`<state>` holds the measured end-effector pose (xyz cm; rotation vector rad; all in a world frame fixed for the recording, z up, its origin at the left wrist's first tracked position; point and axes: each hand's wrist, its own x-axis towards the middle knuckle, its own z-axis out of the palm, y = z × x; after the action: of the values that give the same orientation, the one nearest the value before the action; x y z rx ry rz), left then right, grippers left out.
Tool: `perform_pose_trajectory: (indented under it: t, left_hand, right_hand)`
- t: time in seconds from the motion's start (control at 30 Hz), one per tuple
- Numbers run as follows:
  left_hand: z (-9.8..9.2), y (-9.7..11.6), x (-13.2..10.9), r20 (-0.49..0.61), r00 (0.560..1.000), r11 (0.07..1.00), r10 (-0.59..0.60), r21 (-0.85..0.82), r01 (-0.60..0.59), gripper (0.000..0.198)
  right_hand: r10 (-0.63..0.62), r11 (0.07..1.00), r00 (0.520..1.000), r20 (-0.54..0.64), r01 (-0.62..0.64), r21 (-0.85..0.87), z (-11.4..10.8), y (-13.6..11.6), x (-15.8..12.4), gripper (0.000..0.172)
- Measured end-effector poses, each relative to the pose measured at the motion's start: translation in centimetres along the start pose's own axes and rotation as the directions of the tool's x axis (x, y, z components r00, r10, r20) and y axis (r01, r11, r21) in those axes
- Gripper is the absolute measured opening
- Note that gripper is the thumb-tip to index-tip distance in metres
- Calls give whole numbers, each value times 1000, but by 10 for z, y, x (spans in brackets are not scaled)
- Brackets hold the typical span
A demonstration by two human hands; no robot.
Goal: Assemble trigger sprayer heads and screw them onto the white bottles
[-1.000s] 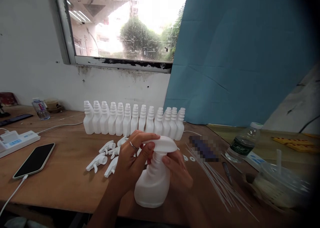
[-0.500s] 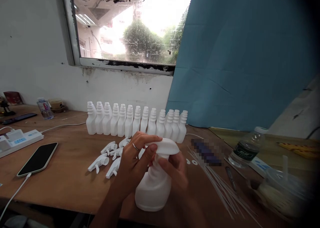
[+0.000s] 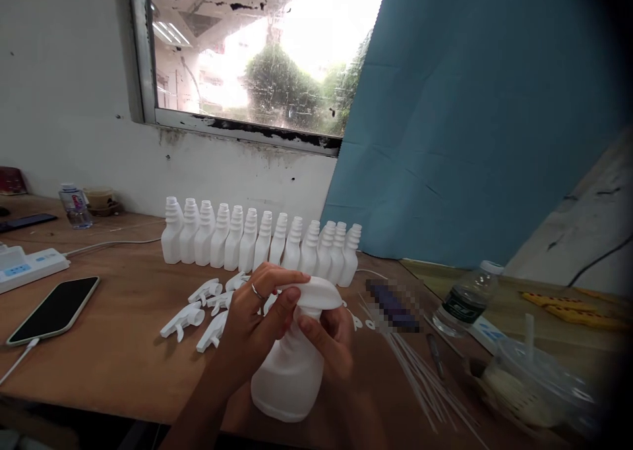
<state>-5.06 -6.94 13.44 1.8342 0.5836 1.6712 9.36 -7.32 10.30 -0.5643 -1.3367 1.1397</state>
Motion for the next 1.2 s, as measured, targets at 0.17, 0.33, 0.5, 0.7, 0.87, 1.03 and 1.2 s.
perform_pose_trajectory:
  t: [0.17,0.33,0.5,0.7,0.87,1.03,1.2]
  left_hand:
    - [-3,-3,0,33,999,998,-44,-49,45,17]
    - [-7,-3,2,28,997,995,-75,-68,77,18]
    - [-11,0,7,157,958,929,-238,-250,272,23]
    - [-8,3,5,119,956,929,-267,-233,288,31]
    - [1,-4,-3,8,955,899,-295,-337,281,48]
    - [1,-17,-23,-107,967,949,-233,-243,202,42]
    - [-16,-24,-39,-58,961,953,-269,-164,257,29]
  right_hand:
    - [104,993,988,112,-109,37,-2,-5,5,20]
    - [219,973,913,344,-229,-12,-11,-12,18,24]
    - [240,949,817,524,-311,49,-14,-11,28,30]
    - [231,960,836,498,-279,22,-12,-14,26,21]
    - [214,973,880,424,-233,-7,-5,-17,22,21]
    - [200,977,908,369,-214,-2,-6,-16,20,21]
    - [202,979,921,332,-189,-69,-2,-19,21,18]
